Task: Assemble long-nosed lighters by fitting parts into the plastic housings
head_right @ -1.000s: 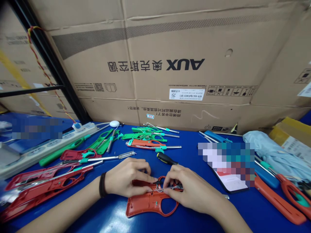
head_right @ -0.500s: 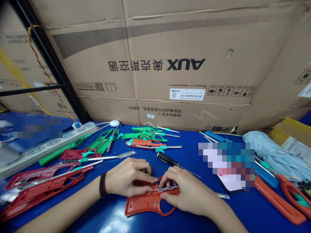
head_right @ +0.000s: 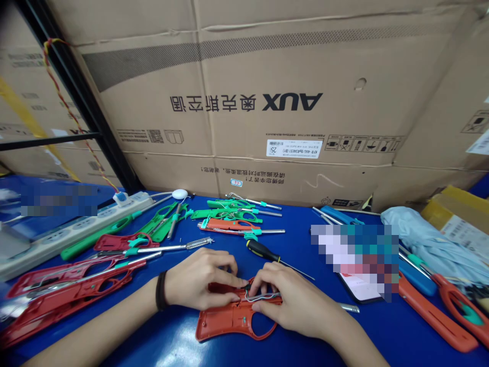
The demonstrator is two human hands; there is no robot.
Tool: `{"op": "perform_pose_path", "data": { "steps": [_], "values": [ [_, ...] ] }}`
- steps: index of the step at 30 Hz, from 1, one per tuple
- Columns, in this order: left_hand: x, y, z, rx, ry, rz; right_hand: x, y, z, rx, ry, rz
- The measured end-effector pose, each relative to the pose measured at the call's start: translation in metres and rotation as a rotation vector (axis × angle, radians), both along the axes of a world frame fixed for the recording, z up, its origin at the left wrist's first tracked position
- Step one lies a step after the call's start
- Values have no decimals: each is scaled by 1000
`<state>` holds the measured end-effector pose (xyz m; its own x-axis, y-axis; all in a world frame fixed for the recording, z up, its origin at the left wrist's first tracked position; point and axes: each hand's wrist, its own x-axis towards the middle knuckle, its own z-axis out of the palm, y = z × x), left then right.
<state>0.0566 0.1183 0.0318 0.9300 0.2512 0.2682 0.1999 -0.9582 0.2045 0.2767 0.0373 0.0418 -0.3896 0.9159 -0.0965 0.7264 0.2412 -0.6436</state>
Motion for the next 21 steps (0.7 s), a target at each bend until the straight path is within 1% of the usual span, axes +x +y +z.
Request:
{"op": "perform_pose_path", "data": {
  "steps": [21],
  "values": [
    [-1,-1,0,-26,15,5,0,-2,0,4,6,9]
  ]
}}
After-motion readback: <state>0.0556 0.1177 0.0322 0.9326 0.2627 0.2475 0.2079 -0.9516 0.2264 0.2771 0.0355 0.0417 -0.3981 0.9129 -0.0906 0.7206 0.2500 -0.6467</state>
